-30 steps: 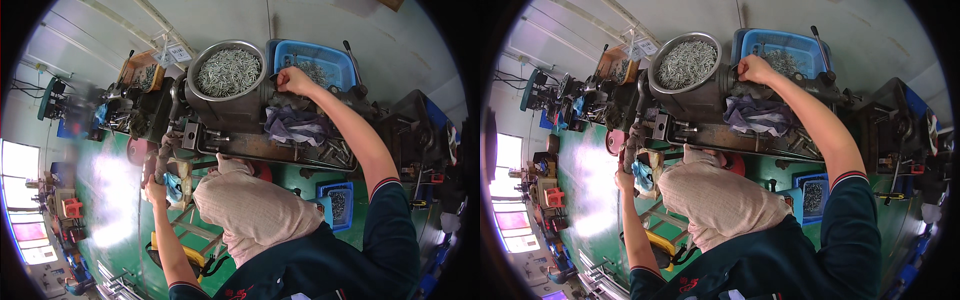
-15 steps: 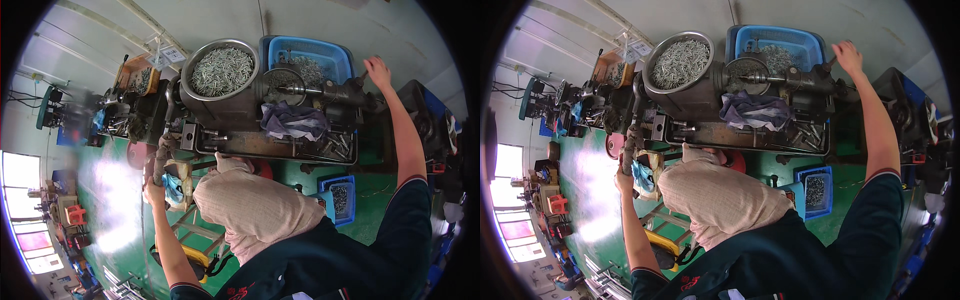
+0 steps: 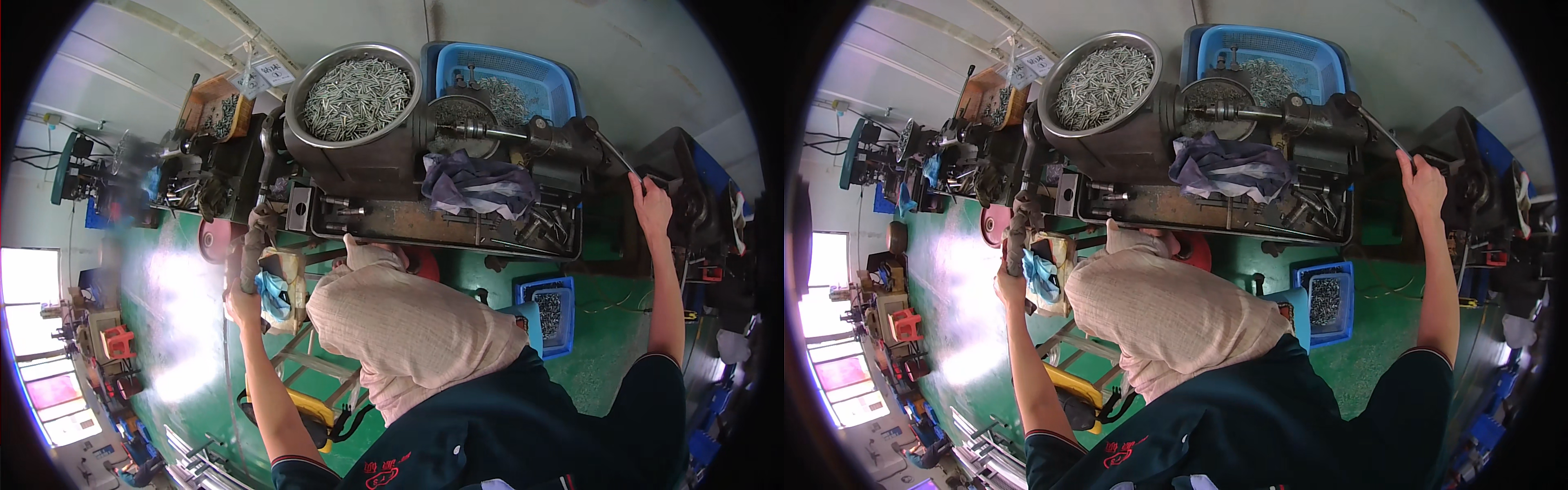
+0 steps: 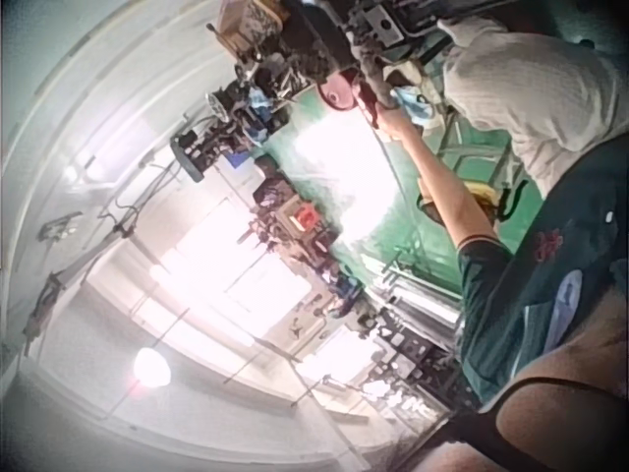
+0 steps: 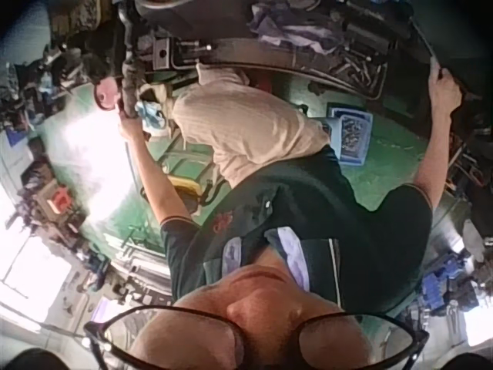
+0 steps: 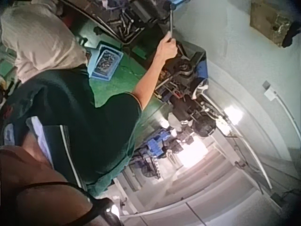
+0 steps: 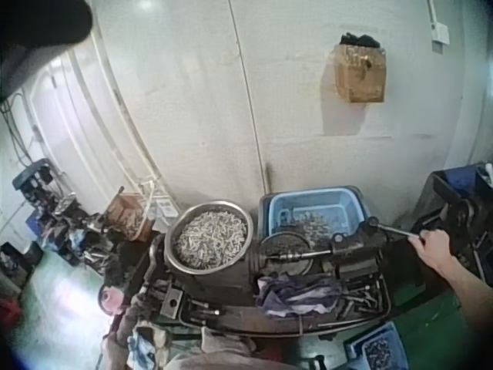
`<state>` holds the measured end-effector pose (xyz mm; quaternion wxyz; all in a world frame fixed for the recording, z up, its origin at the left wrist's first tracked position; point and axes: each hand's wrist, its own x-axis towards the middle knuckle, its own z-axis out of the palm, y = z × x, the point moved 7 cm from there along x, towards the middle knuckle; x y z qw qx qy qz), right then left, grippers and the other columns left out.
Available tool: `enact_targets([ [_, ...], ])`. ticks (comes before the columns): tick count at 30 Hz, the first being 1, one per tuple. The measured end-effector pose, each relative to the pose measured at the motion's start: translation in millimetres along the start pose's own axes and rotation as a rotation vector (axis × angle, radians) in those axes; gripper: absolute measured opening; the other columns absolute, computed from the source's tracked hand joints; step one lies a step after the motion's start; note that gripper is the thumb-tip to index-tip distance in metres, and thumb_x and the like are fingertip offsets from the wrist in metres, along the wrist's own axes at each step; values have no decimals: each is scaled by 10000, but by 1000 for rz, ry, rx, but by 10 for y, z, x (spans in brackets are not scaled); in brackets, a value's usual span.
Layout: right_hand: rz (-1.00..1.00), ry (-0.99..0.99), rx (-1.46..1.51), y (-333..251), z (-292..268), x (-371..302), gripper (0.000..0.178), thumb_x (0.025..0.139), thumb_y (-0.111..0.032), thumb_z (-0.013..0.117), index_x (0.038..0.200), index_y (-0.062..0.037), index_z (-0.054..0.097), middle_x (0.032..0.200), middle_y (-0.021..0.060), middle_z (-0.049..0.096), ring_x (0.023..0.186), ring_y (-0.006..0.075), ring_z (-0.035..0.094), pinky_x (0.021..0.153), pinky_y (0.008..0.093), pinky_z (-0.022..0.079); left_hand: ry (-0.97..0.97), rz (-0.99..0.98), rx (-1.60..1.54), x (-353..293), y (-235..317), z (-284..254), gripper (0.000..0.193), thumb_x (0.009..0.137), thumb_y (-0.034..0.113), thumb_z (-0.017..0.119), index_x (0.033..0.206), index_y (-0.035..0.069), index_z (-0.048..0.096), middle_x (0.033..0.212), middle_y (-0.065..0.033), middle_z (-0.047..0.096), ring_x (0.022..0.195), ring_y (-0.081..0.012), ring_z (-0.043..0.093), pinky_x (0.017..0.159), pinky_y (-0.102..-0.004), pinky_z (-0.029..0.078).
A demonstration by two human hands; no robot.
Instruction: The person puts on glasses, then repeatedly picks metal pins from a bowl, inserts them into a machine, operates the machine lever by hand, and drops the pins into a tray.
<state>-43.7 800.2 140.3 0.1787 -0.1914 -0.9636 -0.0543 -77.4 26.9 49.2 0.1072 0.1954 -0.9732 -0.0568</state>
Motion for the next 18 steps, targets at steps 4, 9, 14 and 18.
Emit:
enact_targets([
  [4,26,-11,-28,-71,-50,-41,493,824,-482,426,645,-29,498,587,204,536,608,395,535,524,463,410,-8,-25,16,-3,-6,9,184,639,104,595,819,71,571,773,-176,579,776,-369,534,665,-444,420],
  [9,55,-4,-68,-72,-47,-61,516,826,-508,398,650,-34,503,599,205,545,614,397,538,528,472,411,5,0,-5,14,-20,28,192,638,96,593,824,54,581,774,-186,583,751,-377,544,665,-441,429],
  [14,85,-27,-83,-31,-4,-51,530,822,-525,387,654,-36,506,610,206,549,621,399,540,538,478,412,11,38,21,24,-35,51,258,679,162,581,921,75,584,759,-194,592,734,-375,562,650,-430,444],
  [18,95,-27,-78,-38,4,-55,531,818,-530,389,662,-37,511,615,204,552,622,402,538,542,479,413,20,-10,-6,20,-8,9,178,643,102,596,818,74,582,749,-188,587,726,-383,553,644,-450,438],
])
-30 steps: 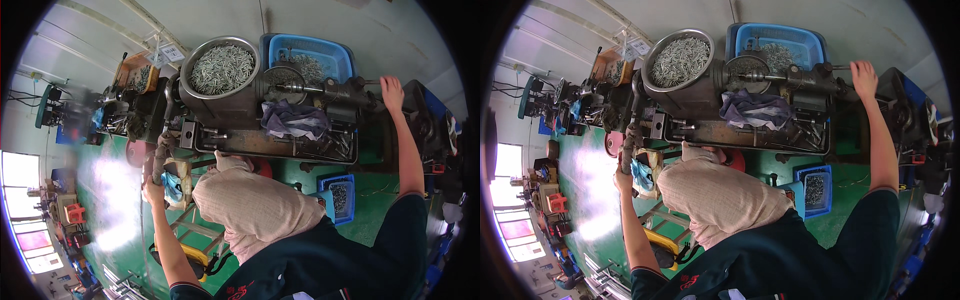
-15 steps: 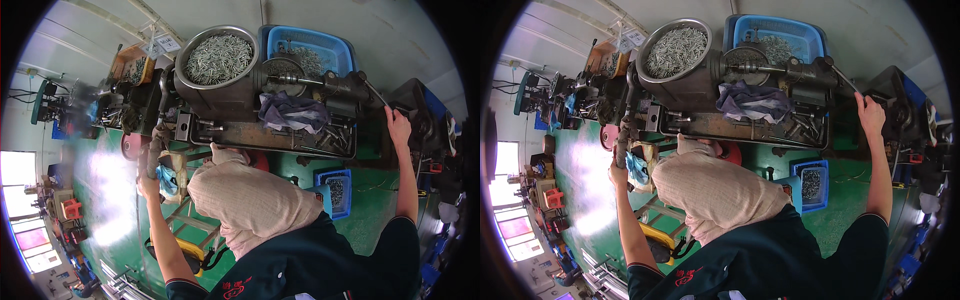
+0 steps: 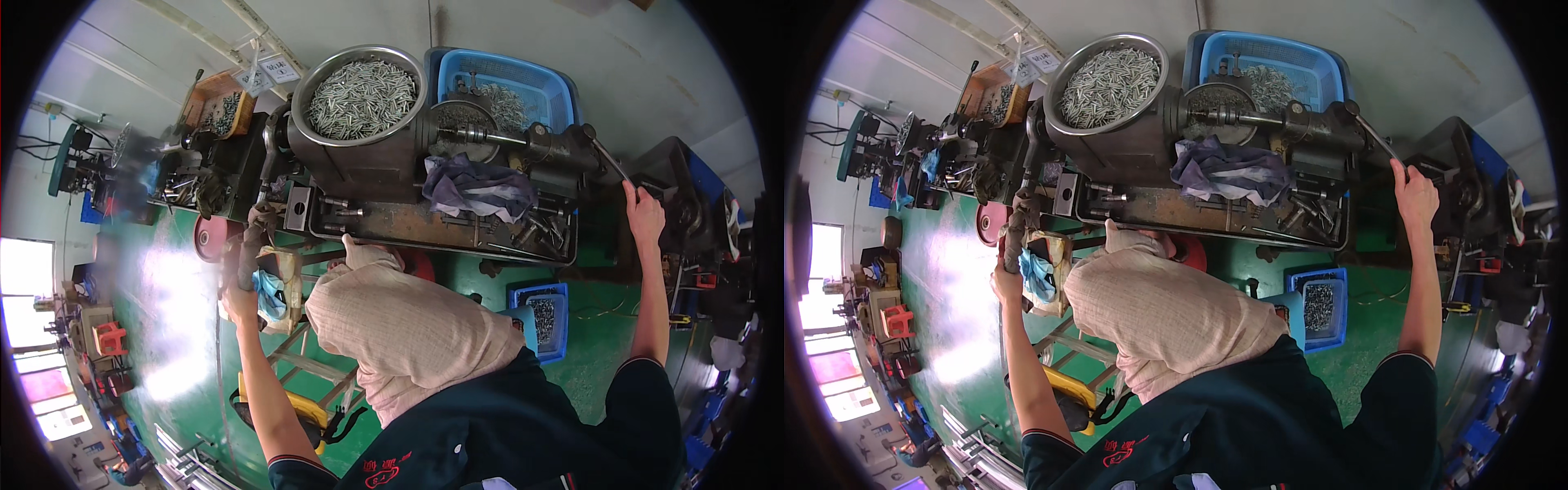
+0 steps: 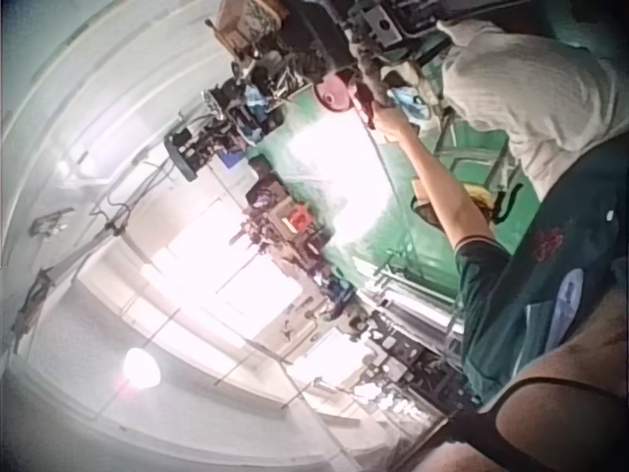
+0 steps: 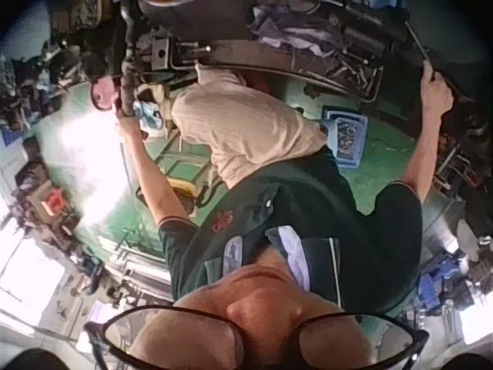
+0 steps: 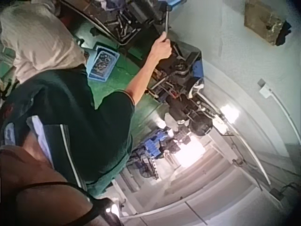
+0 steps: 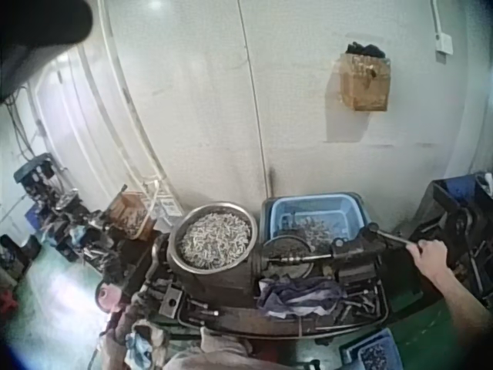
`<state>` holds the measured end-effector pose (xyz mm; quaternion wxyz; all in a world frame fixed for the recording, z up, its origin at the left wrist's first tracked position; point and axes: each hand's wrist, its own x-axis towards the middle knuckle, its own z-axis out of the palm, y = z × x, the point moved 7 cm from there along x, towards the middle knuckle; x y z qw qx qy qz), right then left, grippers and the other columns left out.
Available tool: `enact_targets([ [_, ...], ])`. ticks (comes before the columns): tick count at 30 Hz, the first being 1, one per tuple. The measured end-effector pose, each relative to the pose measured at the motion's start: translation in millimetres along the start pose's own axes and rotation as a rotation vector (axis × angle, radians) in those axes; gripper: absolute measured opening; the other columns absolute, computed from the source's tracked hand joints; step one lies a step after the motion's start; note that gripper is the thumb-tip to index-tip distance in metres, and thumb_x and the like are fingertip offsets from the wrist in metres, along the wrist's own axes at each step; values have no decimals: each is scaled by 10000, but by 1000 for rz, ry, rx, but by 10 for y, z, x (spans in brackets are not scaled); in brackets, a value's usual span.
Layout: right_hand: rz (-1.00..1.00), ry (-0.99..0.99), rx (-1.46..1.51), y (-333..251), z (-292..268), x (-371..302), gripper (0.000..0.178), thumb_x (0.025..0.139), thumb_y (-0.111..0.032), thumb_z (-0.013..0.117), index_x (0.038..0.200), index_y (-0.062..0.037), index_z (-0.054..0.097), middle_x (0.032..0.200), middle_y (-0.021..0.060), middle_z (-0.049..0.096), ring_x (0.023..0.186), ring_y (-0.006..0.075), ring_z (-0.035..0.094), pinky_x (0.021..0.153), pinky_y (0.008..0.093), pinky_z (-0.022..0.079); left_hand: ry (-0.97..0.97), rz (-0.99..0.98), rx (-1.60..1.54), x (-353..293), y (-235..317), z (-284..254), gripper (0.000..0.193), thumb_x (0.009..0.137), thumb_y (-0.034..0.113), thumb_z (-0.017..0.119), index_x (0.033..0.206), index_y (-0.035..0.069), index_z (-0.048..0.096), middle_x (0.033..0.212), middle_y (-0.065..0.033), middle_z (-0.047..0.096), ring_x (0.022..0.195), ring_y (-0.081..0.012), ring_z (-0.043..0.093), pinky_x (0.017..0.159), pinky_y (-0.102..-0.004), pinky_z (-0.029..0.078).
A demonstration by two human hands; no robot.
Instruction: The person puts on glasses, then repeatedly picks metal pins from a bowl, inserts them into a machine, operates the machine lever by hand, and drops the pins into a tray.
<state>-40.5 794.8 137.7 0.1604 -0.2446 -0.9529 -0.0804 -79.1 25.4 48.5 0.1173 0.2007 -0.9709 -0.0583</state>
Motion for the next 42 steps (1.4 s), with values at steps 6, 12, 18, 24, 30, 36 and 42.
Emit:
enact_targets([
  [6,18,-92,43,78,87,37,471,811,-492,441,690,-45,523,688,182,573,691,375,551,580,463,422,-1,-5,9,-34,15,-46,144,642,100,584,783,83,562,723,-185,588,704,-395,555,623,-464,435],
  [12,32,450,-146,25,98,602,360,773,-365,542,1061,-153,510,1063,41,523,1046,225,450,769,436,395,17,41,-11,-58,142,-117,141,634,73,555,775,68,558,738,-188,590,713,-375,560,611,-450,435],
  [18,-376,263,516,-1864,51,720,157,623,-197,639,751,-111,609,887,82,581,902,274,519,780,397,406,-7,-64,27,-418,326,-69,260,602,92,572,861,77,580,762,-206,595,721,-372,572,616,-442,445],
  [24,-526,-294,884,-3052,391,522,110,593,-172,619,664,-91,641,803,106,618,849,288,558,769,355,437,-53,-88,-9,-797,674,-72,245,629,126,581,867,75,562,702,-191,591,677,-375,570,583,-444,443],
  [30,-531,-496,897,-3294,491,487,149,587,-178,610,689,-77,649,745,100,626,746,281,593,719,344,455,-21,-152,-60,-891,820,-131,174,652,165,604,780,67,539,643,-184,575,640,-382,556,556,-450,427],
  [36,-662,-441,805,-3332,476,520,169,567,-202,611,688,-90,647,730,100,619,750,277,589,724,344,457,-19,-152,-82,-889,828,-143,157,649,136,589,775,59,533,668,-190,579,665,-385,557,566,-458,422],
  [42,-393,-226,271,-2989,180,871,159,611,-241,624,695,-106,636,777,80,609,834,240,540,721,340,429,-33,-163,-89,-894,769,-94,172,631,83,554,801,63,532,686,-192,583,682,-392,555,580,-462,421],
])
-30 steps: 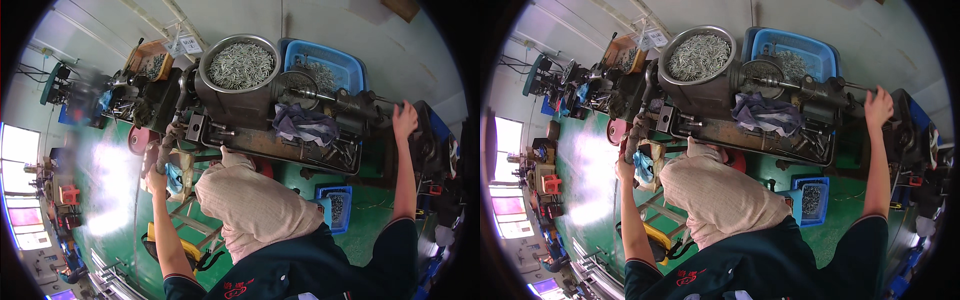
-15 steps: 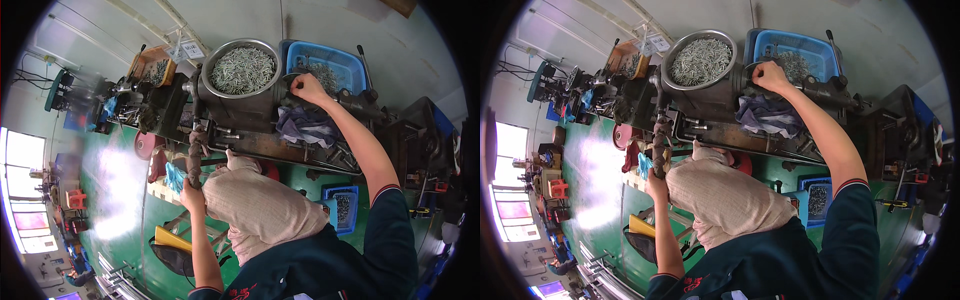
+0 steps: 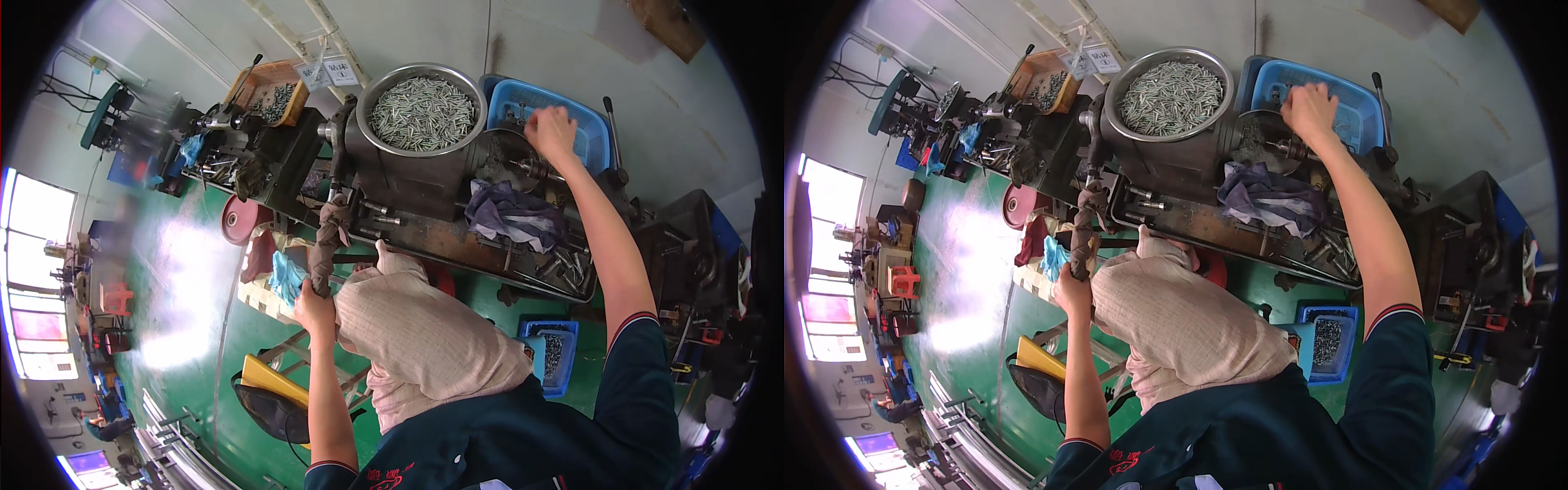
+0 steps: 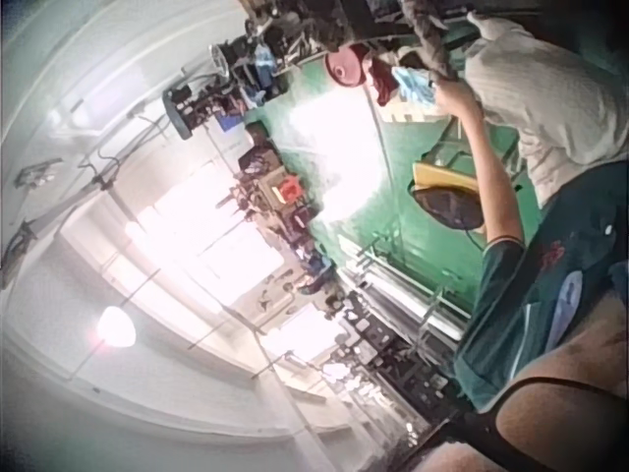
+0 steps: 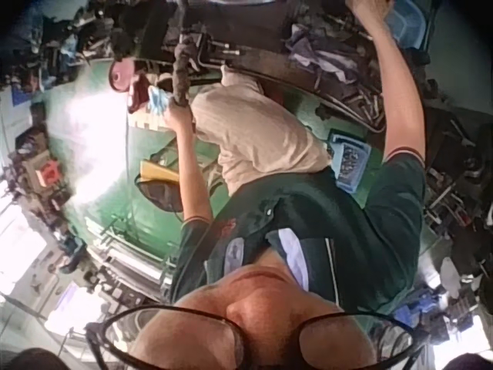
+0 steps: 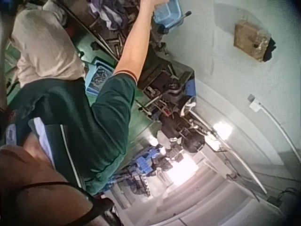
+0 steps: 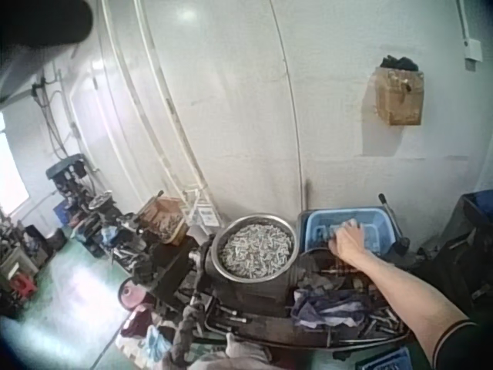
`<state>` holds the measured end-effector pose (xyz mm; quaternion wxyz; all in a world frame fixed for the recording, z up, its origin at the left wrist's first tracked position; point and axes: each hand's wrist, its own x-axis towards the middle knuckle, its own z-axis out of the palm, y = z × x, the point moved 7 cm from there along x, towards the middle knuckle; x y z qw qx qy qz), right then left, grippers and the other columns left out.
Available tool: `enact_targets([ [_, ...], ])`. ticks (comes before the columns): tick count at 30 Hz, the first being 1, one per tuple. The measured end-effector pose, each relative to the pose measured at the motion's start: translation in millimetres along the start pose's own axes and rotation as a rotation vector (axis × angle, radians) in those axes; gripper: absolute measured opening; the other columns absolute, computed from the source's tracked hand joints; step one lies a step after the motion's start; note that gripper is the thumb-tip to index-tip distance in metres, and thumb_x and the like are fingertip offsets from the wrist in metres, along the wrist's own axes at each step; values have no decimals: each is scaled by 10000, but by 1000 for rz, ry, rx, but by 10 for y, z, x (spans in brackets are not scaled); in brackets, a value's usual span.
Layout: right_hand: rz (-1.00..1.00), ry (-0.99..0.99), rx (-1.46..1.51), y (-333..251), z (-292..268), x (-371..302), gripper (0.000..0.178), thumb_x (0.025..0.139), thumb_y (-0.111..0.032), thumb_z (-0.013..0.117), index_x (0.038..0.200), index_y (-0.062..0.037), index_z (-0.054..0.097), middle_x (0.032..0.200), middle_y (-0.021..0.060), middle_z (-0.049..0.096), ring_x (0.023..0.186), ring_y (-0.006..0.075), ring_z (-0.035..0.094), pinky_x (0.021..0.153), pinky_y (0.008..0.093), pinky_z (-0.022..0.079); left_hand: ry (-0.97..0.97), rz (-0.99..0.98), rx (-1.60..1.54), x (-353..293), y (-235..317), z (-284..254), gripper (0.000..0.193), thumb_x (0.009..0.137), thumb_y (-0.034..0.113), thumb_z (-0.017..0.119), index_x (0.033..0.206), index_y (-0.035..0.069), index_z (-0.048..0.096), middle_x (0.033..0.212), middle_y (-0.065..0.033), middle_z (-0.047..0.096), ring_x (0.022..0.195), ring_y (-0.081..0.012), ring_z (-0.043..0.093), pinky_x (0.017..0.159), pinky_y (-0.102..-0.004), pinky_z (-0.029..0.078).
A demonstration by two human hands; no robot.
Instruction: The person puts on glasses, then repeatedly picks metal pins from a bowl, inserts them into a machine, operates the machine lever by hand, and drops the pins into a tray.
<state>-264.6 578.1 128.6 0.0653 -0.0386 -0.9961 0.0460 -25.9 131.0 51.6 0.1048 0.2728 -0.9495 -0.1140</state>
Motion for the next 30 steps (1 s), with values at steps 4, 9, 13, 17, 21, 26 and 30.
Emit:
enact_targets([
  [4,-311,606,317,-433,-702,-91,103,677,-175,609,724,-84,594,737,48,565,810,234,510,696,333,404,6,10,-10,1,29,0,167,633,89,561,796,65,532,684,-186,583,687,-386,556,583,-459,423],
  [9,-692,303,444,-1386,-703,-109,69,659,-143,608,671,-78,591,676,19,536,782,202,478,685,328,393,8,13,-8,-4,36,-31,166,638,109,574,792,66,532,684,-180,583,686,-380,558,583,-454,425],
  [13,-819,359,307,-1648,-680,-121,44,634,-132,605,642,-90,596,674,17,548,810,204,484,690,348,391,0,5,-8,7,30,-23,170,637,116,581,794,68,534,687,-175,585,686,-375,559,582,-451,426],
  [17,-718,216,207,-1718,-612,-28,28,603,-124,607,609,-99,597,672,16,581,813,216,498,698,355,397,16,11,2,5,35,-46,168,640,122,581,792,70,534,684,-177,583,682,-375,558,579,-452,425],
  [21,-658,127,274,-1677,-540,110,46,590,-134,610,603,-93,594,666,20,597,825,217,507,684,348,411,11,11,-1,-12,67,-52,161,644,126,574,789,71,534,681,-182,582,684,-378,556,581,-452,425],
  [26,-571,-84,868,-1437,-538,279,95,610,-149,605,623,-56,593,619,34,578,585,146,532,524,271,413,6,22,-10,-9,25,6,159,642,119,569,789,68,535,681,-185,582,685,-379,556,582,-452,424],
  [30,-448,-19,1048,-867,-675,256,107,633,-143,600,648,-37,597,587,15,551,513,96,488,497,235,392,8,21,-18,-12,27,-21,166,640,117,571,795,69,538,682,-187,581,683,-381,555,580,-453,423],
])
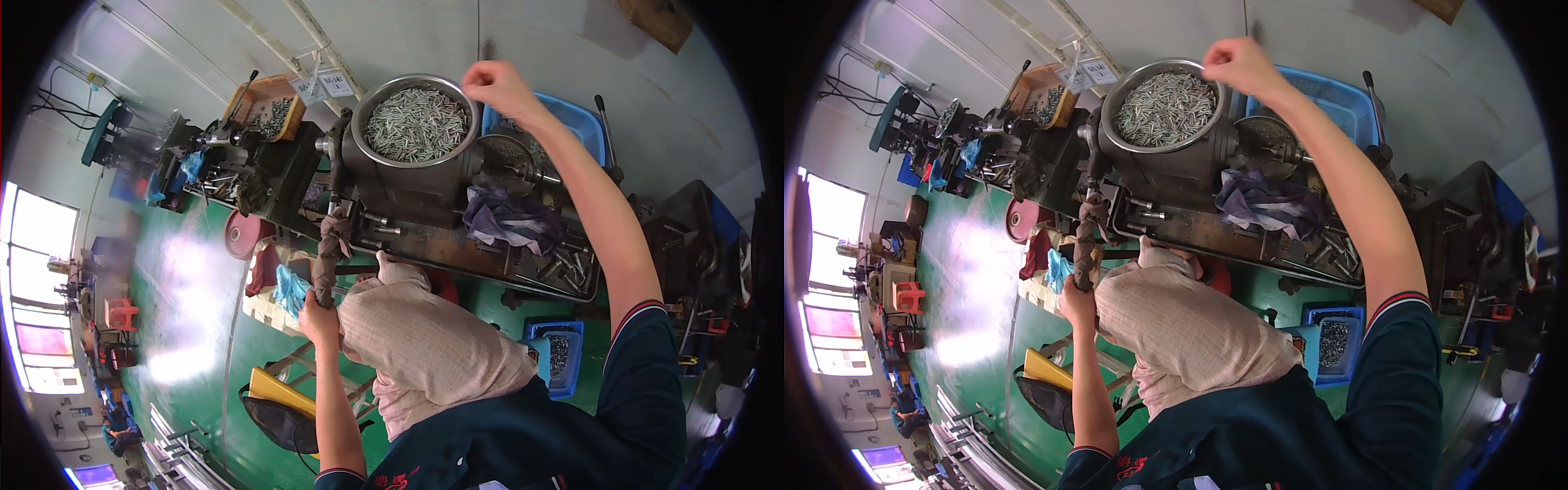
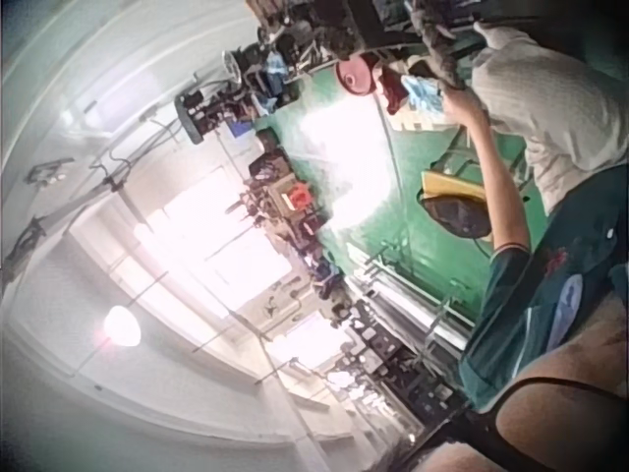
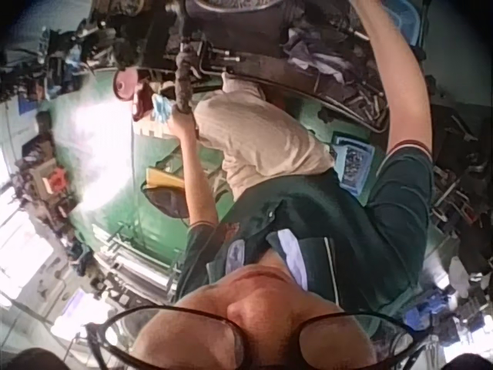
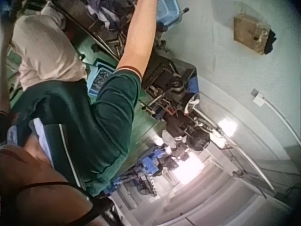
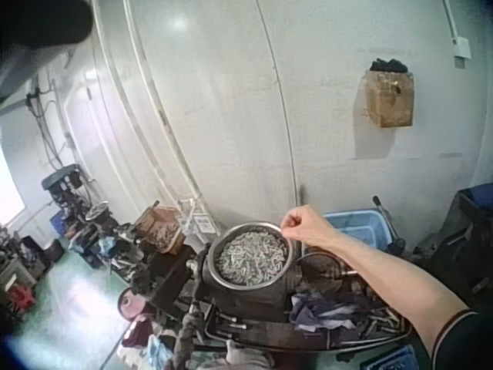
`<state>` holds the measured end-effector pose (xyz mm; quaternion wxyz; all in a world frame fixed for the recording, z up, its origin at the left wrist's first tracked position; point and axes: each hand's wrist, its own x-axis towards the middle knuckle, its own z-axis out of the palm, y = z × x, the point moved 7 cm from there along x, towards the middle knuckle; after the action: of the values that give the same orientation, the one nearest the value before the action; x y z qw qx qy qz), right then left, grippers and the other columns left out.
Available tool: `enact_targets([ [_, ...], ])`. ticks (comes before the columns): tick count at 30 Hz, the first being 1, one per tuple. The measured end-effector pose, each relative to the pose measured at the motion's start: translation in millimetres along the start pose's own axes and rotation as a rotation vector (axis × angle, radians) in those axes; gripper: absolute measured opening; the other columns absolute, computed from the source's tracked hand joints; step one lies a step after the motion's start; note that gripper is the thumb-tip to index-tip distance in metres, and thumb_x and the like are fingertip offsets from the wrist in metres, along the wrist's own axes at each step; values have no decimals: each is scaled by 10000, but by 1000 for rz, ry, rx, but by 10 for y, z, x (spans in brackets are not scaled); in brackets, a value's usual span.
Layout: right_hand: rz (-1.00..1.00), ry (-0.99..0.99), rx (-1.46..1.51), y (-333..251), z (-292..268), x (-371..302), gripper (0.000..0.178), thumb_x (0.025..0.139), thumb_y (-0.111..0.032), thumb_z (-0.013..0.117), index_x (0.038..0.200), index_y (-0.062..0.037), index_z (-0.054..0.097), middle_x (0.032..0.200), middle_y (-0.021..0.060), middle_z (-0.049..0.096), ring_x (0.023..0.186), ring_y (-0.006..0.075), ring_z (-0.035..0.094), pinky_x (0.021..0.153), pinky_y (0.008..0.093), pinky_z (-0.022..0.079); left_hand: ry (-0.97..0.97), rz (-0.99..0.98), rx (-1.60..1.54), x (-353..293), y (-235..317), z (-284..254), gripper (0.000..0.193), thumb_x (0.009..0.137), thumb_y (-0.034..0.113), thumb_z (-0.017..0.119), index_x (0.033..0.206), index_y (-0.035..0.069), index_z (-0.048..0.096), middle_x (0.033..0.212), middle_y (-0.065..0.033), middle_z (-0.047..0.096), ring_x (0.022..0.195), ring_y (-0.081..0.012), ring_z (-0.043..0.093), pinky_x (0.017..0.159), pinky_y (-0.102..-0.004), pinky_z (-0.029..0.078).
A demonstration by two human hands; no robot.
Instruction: The person puts on glasses, then repeatedly picks metal pins from a bowl, inserts them into a machine, operates the machine lever by hand, and drops the pins into a tray.
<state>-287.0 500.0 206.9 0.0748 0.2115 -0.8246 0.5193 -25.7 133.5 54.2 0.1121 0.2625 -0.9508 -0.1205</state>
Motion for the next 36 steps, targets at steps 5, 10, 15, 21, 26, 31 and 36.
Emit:
enact_targets([
  [5,249,25,-11,817,-292,-441,104,595,-83,623,679,-21,610,590,28,556,560,106,511,522,240,403,-21,-39,-37,24,-14,-23,204,654,200,607,806,72,558,717,-183,585,719,-388,553,605,-453,420],
  [10,391,-52,-50,1409,74,-791,137,548,-79,641,668,-21,609,633,54,590,612,153,549,590,266,431,-30,-22,-5,30,9,25,216,651,209,613,803,67,555,716,-191,584,710,-395,551,598,-464,416],
  [15,427,-137,-35,1403,246,-783,134,545,-58,629,670,-28,594,626,40,578,595,145,539,575,258,423,-43,-30,0,18,-11,33,227,645,208,618,810,65,555,711,-197,584,708,-397,553,597,-465,417],
  [21,417,-144,46,1375,253,-781,123,549,-15,623,665,-16,580,626,33,569,594,122,527,561,247,411,10,0,16,24,-5,2,217,647,202,626,787,53,553,662,-196,576,654,-388,555,570,-458,421],
  [26,401,-163,93,1405,287,-777,128,550,8,625,666,-11,573,626,24,564,601,114,524,564,243,409,-32,-46,10,23,-21,10,237,642,224,615,813,70,559,710,-193,590,707,-393,559,589,-459,421],
  [31,388,-143,64,1374,297,-770,152,558,12,629,696,-9,570,656,24,568,628,113,528,590,241,411,-35,-40,9,22,-23,13,240,643,233,616,812,73,559,707,-192,589,706,-392,560,586,-460,421],
  [36,357,-131,82,1390,316,-748,185,552,9,638,705,-15,537,668,28,545,632,115,505,603,244,405,-22,-37,8,24,-31,23,237,641,232,618,808,74,559,703,-190,588,702,-392,560,585,-461,421],
])
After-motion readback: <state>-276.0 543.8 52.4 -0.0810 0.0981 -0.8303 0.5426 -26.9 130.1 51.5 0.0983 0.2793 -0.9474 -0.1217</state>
